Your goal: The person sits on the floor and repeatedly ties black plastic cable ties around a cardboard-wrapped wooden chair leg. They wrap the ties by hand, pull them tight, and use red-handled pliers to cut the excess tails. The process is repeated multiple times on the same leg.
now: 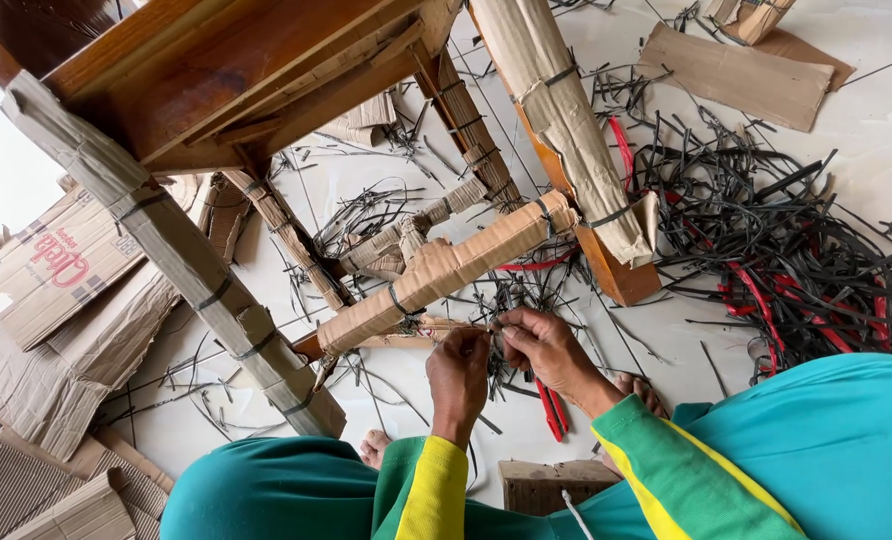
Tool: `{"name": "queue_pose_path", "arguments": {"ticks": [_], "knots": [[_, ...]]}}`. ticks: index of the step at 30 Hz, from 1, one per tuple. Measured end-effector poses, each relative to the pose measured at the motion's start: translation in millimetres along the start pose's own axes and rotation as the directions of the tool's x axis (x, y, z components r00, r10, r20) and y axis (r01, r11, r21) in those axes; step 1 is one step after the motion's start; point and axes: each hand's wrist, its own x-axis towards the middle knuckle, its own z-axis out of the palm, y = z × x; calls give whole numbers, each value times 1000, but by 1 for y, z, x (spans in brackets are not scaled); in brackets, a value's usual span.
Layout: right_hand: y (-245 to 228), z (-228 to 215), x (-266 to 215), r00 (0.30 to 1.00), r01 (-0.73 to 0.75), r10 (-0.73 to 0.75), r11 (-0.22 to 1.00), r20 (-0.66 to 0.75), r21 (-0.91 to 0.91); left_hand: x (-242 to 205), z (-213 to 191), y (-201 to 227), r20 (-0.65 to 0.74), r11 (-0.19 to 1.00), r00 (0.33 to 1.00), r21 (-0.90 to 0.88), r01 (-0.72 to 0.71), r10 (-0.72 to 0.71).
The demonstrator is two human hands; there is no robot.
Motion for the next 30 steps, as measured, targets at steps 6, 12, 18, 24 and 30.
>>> {"name": "queue_pose_path", "arguments": {"ticks": [6,12,18,24,30], "knots": [[-48,18,-26,994,100,-67,896,89,-432,-9,-1,18,90,967,989,-216,137,-120],[-49,29,-34,980,198,-163,759,113,-620,-2,10,-3,20,969,989,-197,149,-148],[-29,35,-26,989,89,-128,907,-69,-411,-3,18,-6,-15,924,990,-361,126,-141],[-10,18,-9,985,-172,172,985,-35,-11,-4,8,-4,53,935,998,-350,55,-39],[-2,7,-6,969,-241,246,965,-38,101,-11,9,7,223,908,975,-406,106,-14]]}}
